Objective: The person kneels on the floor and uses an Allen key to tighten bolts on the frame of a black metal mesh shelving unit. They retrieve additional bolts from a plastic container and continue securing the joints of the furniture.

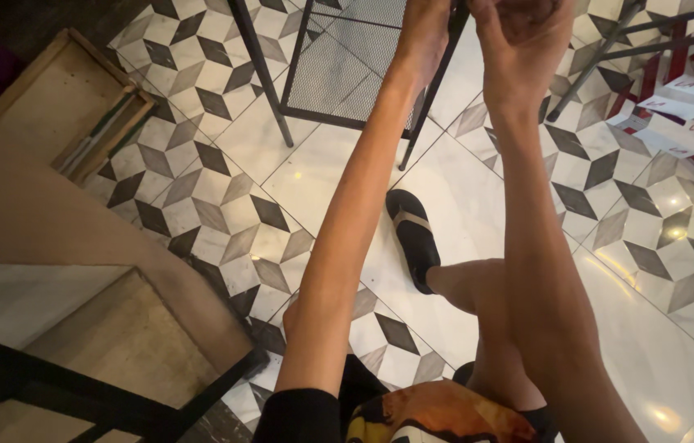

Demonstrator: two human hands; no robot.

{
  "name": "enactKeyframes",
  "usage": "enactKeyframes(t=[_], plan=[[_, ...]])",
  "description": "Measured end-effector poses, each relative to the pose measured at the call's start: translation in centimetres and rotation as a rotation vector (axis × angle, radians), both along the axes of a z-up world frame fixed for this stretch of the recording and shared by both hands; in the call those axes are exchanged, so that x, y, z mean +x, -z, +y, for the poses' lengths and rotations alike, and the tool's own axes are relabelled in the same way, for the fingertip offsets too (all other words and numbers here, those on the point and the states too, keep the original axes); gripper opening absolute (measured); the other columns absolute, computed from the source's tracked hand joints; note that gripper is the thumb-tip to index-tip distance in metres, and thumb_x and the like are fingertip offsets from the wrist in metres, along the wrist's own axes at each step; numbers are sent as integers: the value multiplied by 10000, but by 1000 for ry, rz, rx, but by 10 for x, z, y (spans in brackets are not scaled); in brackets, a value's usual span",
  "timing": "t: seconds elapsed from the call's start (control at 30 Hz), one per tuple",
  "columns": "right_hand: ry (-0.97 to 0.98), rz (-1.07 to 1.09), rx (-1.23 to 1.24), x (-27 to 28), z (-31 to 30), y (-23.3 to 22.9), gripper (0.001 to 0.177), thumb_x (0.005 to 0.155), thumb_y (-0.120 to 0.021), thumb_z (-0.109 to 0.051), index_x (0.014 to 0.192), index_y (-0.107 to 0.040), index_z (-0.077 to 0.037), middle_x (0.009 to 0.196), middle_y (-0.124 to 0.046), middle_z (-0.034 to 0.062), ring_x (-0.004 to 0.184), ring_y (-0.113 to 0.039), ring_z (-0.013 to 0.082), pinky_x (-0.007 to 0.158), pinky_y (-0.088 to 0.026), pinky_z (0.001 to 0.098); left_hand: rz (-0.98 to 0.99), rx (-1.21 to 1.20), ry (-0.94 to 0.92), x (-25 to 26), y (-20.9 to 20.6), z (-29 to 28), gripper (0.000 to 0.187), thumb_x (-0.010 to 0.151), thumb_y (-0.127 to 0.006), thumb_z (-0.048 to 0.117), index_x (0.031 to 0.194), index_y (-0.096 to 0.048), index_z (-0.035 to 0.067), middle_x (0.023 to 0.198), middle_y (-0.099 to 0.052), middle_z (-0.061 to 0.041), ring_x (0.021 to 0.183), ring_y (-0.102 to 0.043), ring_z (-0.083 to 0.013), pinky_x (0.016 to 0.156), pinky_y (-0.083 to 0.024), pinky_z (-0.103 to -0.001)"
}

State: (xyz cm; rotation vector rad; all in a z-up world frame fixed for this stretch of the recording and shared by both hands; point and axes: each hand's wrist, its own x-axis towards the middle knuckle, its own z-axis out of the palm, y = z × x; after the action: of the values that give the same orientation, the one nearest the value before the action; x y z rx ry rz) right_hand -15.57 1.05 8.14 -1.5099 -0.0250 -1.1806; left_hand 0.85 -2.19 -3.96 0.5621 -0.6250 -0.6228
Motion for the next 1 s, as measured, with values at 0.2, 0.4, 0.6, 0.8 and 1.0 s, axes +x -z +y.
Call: enactKeyframes(t=[0.2,0.4,0.6,0.8,1.0], plan=[[35,-24,-16,9,-16,20,282,1135,-777,76,1207,-514,6,1060,-681,63,948,-680,117,869,-555,245,-66,96,-12,2,1,6,287,1025,-603,297,957,-665,25,899,-631,9,878,-579,-112,796,-483,-340],[-10,-96,16,19,-21,24,263,1126,-762,89,1191,-515,25,1063,-649,69,986,-674,133,918,-569,272,-47,152,-27,5,0,3,328,1041,-589,328,896,-625,36,824,-541,19,774,-483,-119,695,-417,-339],[191,-80,-6,24,-5,21,376,1073,-762,74,1284,-458,8,1077,-688,90,997,-707,156,904,-594,291,-17,110,50,4,-14,20,316,1079,-586,309,887,-606,59,787,-497,47,721,-437,-95,657,-380,-313],[51,-152,147,32,0,15,404,1099,-744,94,1347,-437,8,1046,-680,101,961,-692,165,888,-567,279,24,46,80,-3,-35,32,243,1075,-563,247,988,-669,47,863,-642,21,792,-564,-92,743,-445,-304],[16,-196,179,36,4,15,442,1079,-708,82,1361,-385,-24,1142,-654,85,1064,-686,160,949,-551,277,68,-1,49,-5,-37,31,201,1076,-584,239,992,-657,72,877,-663,7,822,-600,-109,771,-467,-316]])
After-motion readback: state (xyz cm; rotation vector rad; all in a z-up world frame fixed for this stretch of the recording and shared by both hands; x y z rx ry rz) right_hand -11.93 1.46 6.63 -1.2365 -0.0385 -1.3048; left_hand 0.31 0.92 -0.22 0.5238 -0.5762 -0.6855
